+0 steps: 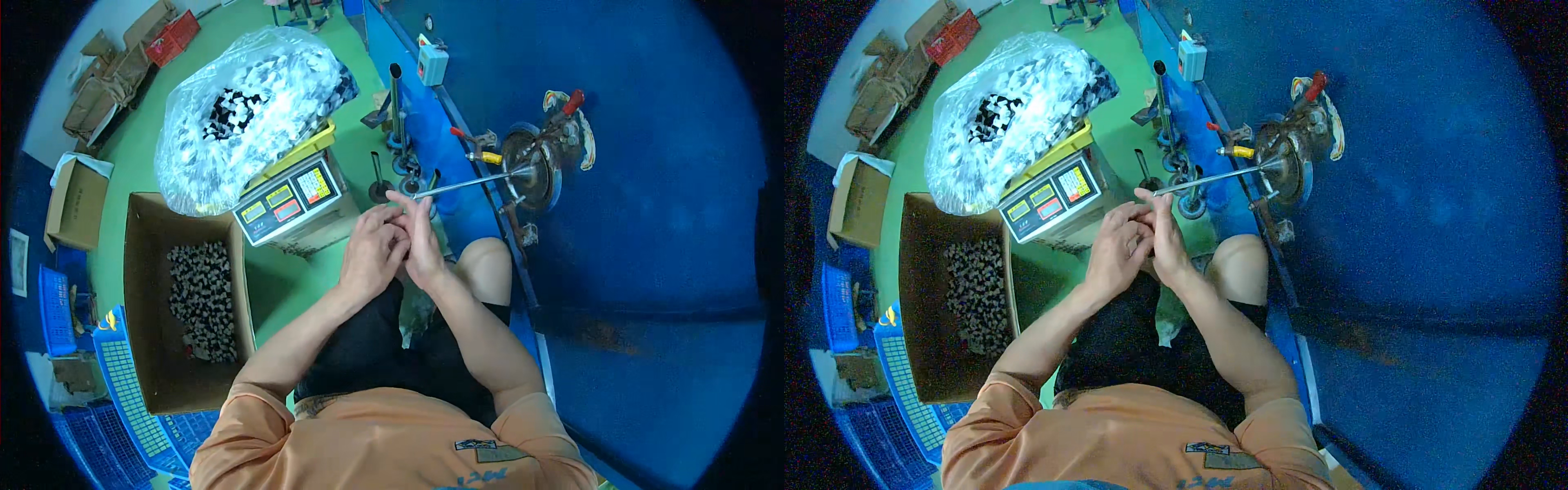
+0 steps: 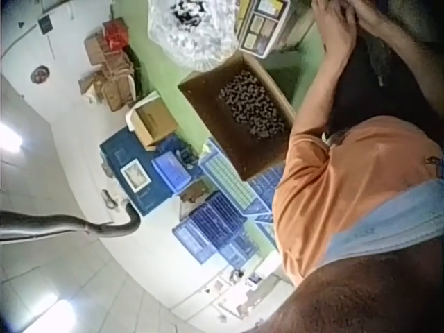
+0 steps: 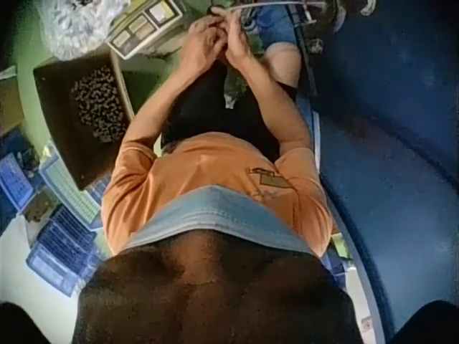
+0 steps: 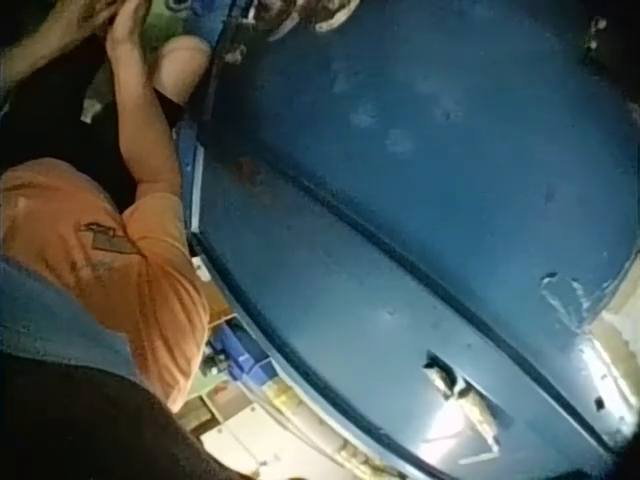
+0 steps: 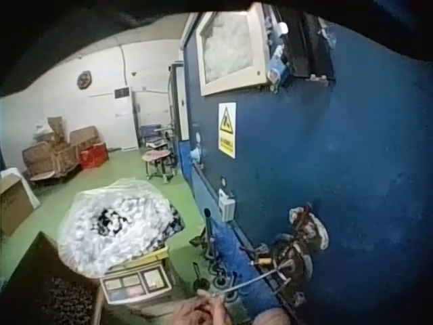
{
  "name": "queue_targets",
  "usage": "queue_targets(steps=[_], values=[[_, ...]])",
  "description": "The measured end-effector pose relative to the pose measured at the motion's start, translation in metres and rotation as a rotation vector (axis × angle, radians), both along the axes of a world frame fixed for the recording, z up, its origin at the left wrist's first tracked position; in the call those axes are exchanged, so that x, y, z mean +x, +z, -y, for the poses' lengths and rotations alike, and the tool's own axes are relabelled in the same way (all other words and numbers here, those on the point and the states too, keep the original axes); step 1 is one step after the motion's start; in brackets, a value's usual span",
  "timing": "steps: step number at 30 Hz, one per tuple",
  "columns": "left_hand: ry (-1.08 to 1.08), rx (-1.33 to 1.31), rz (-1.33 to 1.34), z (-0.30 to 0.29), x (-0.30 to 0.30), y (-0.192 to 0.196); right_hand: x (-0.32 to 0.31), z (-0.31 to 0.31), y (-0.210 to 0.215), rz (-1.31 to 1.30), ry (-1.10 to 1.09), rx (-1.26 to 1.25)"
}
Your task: Manually assemble small plastic and metal components onto thin rods at a workstation.
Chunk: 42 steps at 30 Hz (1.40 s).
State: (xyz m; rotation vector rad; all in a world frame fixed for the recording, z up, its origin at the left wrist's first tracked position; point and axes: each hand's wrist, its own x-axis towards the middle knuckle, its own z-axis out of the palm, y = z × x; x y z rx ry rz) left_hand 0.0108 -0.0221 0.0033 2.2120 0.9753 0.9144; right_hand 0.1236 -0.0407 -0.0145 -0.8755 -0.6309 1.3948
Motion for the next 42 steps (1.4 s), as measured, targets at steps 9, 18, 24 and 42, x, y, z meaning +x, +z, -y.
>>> queue_targets(steps=[9,18,24,42], values=[[0.076,-0.022,0.212,-0.003,-0.001,-0.004,-0.009,0.000,0.003,-0.048,-0.086,-0.022],[0.150,-0.739,0.650,-0.016,0.005,0.014,0.005,0.003,-0.001,0.005,-0.171,-0.110],[0.011,-0.854,0.757,-0.022,0.012,0.026,0.011,0.001,0.004,-0.096,-0.252,-0.143],[-0.035,-0.803,0.790,-0.025,0.017,0.024,0.014,0.005,0.013,-0.007,-0.323,0.000]])
